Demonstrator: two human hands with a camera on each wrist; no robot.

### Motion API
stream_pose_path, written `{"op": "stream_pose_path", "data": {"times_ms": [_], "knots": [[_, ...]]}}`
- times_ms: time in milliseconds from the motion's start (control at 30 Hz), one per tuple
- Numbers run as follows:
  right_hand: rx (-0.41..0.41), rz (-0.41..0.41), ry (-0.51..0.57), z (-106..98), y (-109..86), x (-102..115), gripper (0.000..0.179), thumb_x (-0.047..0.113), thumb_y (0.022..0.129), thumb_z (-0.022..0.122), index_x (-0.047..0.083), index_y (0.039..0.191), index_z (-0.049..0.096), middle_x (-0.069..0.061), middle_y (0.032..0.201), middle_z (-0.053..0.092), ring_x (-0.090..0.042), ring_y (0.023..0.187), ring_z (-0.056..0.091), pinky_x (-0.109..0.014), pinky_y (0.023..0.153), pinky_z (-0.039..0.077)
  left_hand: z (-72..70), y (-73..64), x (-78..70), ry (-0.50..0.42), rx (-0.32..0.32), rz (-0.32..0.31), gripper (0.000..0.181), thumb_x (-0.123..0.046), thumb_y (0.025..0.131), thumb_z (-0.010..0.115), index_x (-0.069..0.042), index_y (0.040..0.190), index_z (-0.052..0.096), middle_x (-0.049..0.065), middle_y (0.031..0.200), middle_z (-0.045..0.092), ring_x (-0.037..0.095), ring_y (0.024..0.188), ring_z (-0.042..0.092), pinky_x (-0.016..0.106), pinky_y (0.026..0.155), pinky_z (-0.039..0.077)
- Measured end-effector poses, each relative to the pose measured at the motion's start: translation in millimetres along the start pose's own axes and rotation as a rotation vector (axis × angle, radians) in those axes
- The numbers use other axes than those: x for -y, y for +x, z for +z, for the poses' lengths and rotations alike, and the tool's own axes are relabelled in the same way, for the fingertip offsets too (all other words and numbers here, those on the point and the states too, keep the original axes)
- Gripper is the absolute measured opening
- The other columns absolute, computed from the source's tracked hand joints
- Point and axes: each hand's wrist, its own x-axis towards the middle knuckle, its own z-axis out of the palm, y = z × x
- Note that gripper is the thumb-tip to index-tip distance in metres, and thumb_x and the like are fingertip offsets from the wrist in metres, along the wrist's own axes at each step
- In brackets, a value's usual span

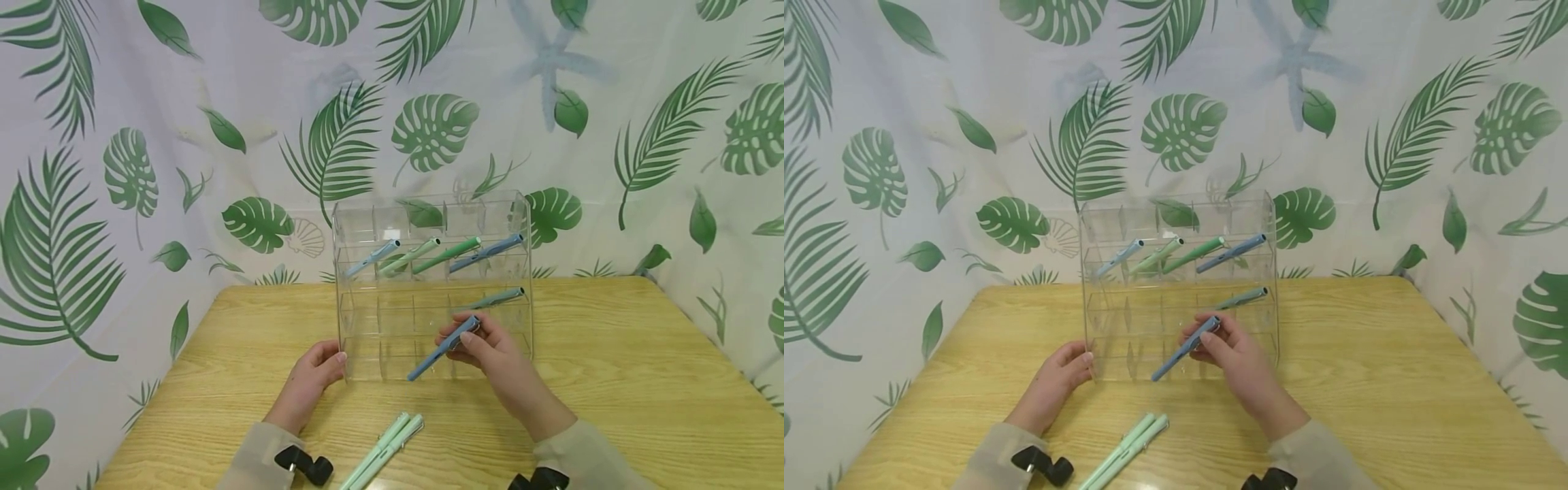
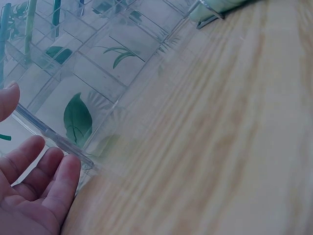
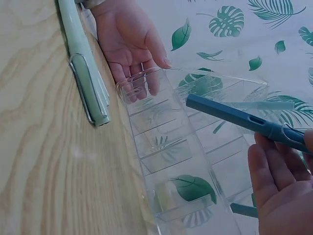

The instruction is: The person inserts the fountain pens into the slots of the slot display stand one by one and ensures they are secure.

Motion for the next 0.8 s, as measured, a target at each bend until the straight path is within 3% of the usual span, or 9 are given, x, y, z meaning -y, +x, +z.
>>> {"op": "stream_pose_path", "data": {"times_ms": [500,800], "knots": [[-0.133,-0.138,0.040,-3,8.7,16,0.026,0.021,0.109,0.049,0.007,0.131,0.045,-0.016,0.124,0.066,-0.026,0.116,0.065,-0.036,0.097,0.055,-0.4,-0.6,0.4,0.002,0.007,0.006,0.045,-0.025,0.105,0.058,0.000,0.142,0.051,0.018,0.139,0.055,0.031,0.127,0.054,0.046,0.105,0.048],[-0.266,-0.243,0.007,-1,17.1,26,0.027,0.015,0.109,0.048,0.000,0.130,0.041,-0.019,0.124,0.062,-0.026,0.113,0.065,-0.035,0.094,0.056,0.3,-1.0,0.1,0.001,-0.002,0.007,0.046,-0.025,0.105,0.058,0.000,0.143,0.050,0.018,0.140,0.054,0.030,0.127,0.054,0.045,0.105,0.048]]}}
